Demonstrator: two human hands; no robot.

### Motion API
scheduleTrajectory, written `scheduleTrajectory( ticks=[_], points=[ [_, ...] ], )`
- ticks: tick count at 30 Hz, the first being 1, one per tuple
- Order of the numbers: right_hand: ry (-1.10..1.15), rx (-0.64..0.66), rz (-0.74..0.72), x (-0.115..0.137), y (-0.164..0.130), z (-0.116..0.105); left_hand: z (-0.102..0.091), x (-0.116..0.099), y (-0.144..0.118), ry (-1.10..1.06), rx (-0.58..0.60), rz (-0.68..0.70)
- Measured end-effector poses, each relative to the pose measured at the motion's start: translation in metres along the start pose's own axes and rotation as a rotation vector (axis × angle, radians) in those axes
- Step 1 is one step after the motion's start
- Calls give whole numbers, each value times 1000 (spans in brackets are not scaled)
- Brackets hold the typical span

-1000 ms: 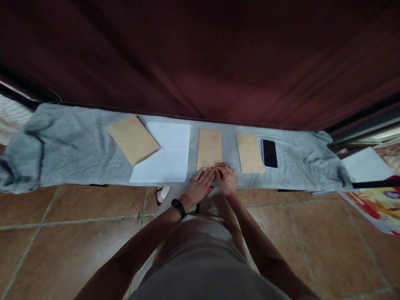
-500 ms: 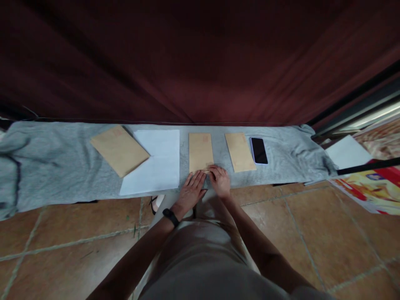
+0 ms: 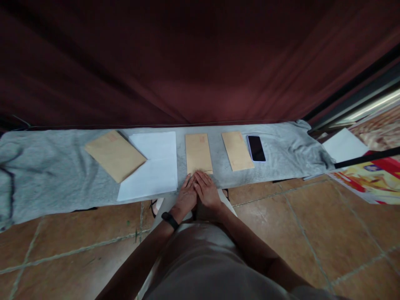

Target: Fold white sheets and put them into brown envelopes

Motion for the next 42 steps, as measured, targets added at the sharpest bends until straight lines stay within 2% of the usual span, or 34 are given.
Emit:
scheduleTrajectory(
  ticks=[10,26,34,42],
  points=[
    [-101,45,13,-9,-6,-8,-2,5,-3,-51,-39,-63],
    [-167,-34,115,-18,-21,-13,-9,9,-8,-38,-49,-121],
    [-176,-37,140,-27,-27,-21,-11,2,-5,-42,-49,-160],
    [-155,-56,148,-19,-22,-26,-14,-10,10,-71,-24,-104]
  ],
)
Point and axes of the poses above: each hand's wrist, its own y-axis towards the middle knuckle, its own z-axis out of the palm, x = y × z, the point moved 1 cm from there along y, towards the middle knuckle, and after that the axes turned 2 degrees about -z, right-handed, at the moved point
